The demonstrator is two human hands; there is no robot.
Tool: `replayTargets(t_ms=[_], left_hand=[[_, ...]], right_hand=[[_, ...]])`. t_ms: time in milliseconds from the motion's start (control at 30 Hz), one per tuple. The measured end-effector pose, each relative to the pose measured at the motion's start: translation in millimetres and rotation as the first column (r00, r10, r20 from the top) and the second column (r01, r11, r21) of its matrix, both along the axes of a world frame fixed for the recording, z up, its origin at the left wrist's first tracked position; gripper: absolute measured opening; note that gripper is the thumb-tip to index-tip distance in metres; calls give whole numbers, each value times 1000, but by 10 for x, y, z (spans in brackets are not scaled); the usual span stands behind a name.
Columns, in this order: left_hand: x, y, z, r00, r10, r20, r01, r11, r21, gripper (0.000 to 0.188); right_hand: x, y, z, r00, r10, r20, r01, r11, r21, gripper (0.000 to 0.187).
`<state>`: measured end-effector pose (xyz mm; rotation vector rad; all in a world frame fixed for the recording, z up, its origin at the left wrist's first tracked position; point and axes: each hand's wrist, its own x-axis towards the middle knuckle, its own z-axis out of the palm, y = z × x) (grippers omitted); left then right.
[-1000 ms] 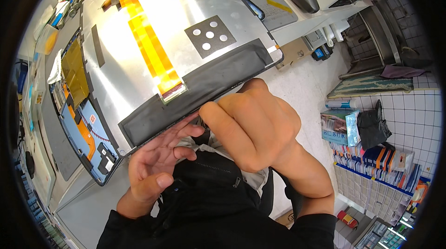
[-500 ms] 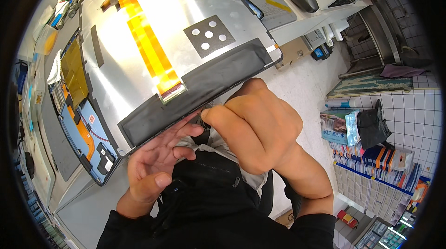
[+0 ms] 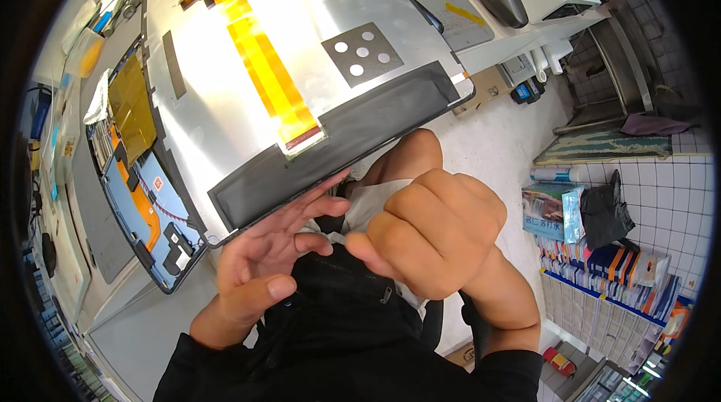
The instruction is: The person uses a screwdriver to remove screws from the back of a silver electronic device. They then use a thin metal tool to pry open the device's casing along the edges, separating the back cover from the main body.
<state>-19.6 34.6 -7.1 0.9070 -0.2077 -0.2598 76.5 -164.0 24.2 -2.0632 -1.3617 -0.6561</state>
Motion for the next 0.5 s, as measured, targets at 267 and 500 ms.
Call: replayTargets(t_ms=[267, 500], left_hand=[[50, -42, -12, 1000, -12, 7, 12, 1000, -19, 75], [36, -107, 43, 989, 76, -128, -71, 997, 43, 90]], right_hand=[[-51, 54, 6, 997, -80, -3, 80, 995, -51, 32], [24, 26, -76, 992, -100, 83, 102, 994, -27, 44]])
